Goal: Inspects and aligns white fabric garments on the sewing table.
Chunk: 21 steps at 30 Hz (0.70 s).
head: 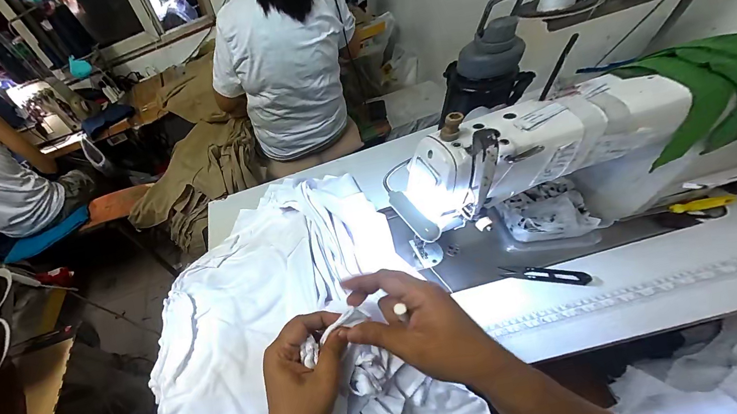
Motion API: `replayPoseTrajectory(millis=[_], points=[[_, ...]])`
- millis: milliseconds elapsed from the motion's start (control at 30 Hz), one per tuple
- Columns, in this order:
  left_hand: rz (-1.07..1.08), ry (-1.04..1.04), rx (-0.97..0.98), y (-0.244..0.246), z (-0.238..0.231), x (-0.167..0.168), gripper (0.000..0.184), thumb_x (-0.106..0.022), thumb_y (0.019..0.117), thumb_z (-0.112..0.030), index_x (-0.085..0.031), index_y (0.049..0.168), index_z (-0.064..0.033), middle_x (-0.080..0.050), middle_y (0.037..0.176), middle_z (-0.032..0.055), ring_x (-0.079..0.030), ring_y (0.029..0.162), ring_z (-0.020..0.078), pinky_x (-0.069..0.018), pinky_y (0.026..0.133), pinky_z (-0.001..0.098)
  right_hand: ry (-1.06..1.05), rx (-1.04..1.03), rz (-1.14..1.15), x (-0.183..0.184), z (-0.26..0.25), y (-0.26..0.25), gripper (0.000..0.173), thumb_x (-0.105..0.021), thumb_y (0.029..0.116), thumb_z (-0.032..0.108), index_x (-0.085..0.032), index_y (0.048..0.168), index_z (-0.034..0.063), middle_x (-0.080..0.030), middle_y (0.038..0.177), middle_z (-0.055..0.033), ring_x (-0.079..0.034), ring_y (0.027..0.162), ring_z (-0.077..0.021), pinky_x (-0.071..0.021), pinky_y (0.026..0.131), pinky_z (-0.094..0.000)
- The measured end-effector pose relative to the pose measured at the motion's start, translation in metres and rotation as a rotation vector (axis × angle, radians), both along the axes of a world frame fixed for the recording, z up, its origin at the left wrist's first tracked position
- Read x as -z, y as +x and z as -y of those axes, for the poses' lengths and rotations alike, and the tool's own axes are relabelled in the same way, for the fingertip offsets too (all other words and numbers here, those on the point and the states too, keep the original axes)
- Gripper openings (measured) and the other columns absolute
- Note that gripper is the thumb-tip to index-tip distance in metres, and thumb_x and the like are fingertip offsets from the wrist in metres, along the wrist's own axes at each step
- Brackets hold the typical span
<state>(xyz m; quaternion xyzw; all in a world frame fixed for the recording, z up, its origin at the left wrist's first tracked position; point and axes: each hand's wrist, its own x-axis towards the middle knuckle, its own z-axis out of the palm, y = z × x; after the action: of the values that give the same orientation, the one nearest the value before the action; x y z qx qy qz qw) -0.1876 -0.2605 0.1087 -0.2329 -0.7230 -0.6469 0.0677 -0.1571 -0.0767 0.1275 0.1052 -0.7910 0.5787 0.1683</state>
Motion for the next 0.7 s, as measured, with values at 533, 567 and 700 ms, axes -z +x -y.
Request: replayPoseTrajectory(millis=[533,567,700], points=[[0.01,-0.016,-0.01,0.004,-0.012,0.005,0.009,-0.068,0.092,-0.014,-0.076,0.093,-0.0105,-0.071,0.079,-0.0039,-0.066,0.069,0.0036,-0.0564,0.064,0.0211,0.015,0.085,0.146,-0.003,-0.008,0.003,0.019,-0.067,0.0966,0.021,-0.069,0.113,0.0126,-0.066,0.083,0.0054,-0.056,0.06,-0.0024,-0.0501,0.055,-0.02],[0.015,-0.002,-0.013,0.005,-0.014,0.006,0.009,-0.068,0.0922,-0.014,-0.076,0.092,-0.0104,-0.071,0.079,-0.0037,-0.066,0.07,0.0041,-0.0566,0.064,0.0215,-0.016,0.089,0.172,-0.005,-0.009,0.005,0.017,-0.067,0.0965,0.018,-0.07,0.113,0.0124,-0.068,0.086,0.0041,-0.06,0.063,-0.0038,-0.0528,0.057,-0.0215],[0.009,0.039,-0.014,0.007,-0.018,0.009,0.008,-0.069,0.093,-0.016,-0.076,0.091,-0.0107,-0.071,0.079,-0.0033,-0.066,0.071,0.0049,-0.057,0.066,0.0217,-0.059,0.062,0.072,-0.002,-0.008,0.008,0.026,-0.055,0.0959,0.011,-0.074,0.114,0.0133,-0.065,0.095,0.0034,-0.057,0.068,-0.0045,-0.049,0.058,-0.0201]])
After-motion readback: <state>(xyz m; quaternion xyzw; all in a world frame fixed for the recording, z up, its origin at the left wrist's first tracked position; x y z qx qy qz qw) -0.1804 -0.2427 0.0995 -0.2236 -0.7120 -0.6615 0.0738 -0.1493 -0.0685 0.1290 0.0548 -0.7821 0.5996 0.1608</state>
